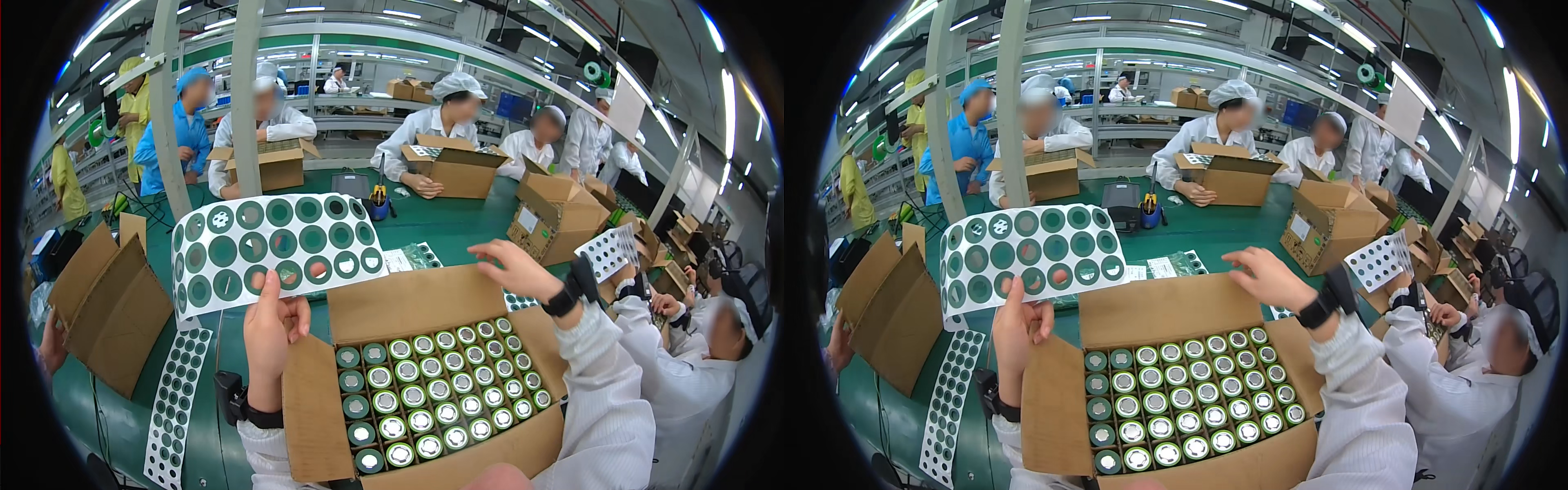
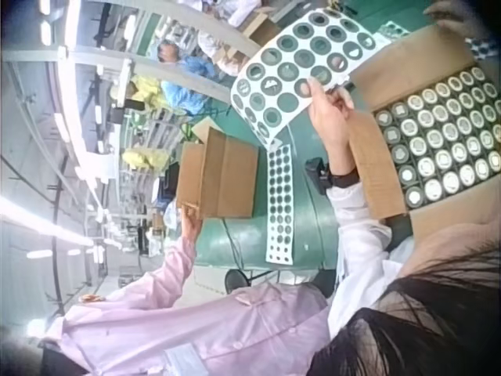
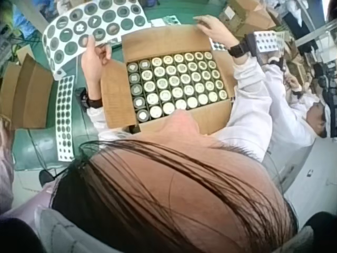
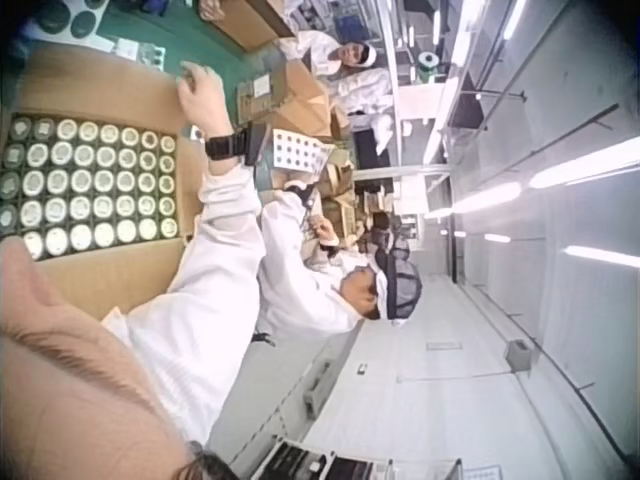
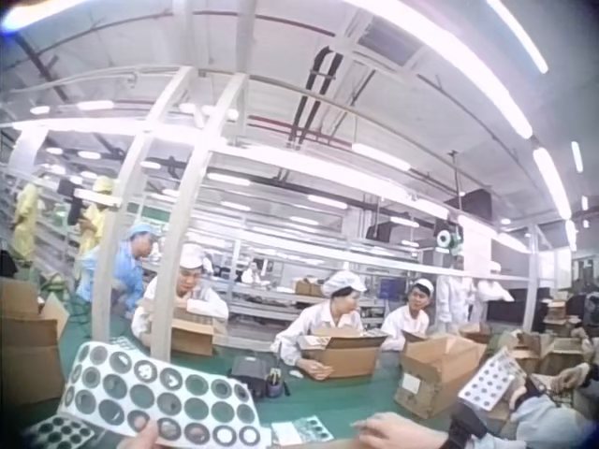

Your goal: Applying stickers or insulation components to electronic battery cells in a factory assembly line.

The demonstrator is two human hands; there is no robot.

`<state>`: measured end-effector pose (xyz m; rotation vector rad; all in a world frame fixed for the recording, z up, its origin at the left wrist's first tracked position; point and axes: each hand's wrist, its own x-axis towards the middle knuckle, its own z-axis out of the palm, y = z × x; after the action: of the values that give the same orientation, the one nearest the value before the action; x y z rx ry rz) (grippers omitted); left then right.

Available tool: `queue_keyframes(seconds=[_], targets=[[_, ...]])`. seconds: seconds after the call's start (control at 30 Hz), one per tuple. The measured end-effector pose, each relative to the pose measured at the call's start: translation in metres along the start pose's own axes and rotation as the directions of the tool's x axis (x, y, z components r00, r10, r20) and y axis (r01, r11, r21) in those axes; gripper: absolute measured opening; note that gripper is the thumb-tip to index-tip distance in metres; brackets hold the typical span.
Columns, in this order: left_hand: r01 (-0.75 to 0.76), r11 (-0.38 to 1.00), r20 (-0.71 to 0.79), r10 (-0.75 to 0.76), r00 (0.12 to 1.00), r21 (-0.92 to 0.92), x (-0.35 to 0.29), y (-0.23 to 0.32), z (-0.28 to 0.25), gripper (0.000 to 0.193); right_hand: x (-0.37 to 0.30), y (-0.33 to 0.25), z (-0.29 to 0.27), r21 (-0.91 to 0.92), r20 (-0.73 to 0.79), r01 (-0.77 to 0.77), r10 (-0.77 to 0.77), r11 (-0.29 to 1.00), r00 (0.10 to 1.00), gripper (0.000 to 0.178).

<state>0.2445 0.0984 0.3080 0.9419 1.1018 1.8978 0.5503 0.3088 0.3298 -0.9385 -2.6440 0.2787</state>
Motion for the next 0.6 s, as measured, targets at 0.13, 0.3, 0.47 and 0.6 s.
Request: queue_keyframes(seconds=[0.13,0.3,0.47,0.6], targets=[[0.079,0.996,0.021,-0.080,0.997,0.038,0.000,-0.002,-0.009,0.049,-0.039,-0.002,0.003,0.015,-0.081,0.086,-0.085,0.996,0.993,0.035],[0.059,0.996,0.039,-0.062,0.997,0.061,-0.002,-0.001,-0.003,0.049,-0.025,0.022,0.005,0.134,-0.046,-0.032,0.038,0.990,0.998,0.037],[0.062,0.998,0.015,-0.062,0.998,0.006,-0.005,-0.002,-0.005,0.046,0.006,0.056,0.002,0.197,-0.158,-0.092,0.125,0.976,0.979,0.040],[0.022,0.999,0.015,-0.023,1.000,0.042,-0.001,-0.005,-0.007,0.049,0.011,0.067,-0.006,0.205,-0.051,-0.194,0.209,0.959,0.977,0.038]])
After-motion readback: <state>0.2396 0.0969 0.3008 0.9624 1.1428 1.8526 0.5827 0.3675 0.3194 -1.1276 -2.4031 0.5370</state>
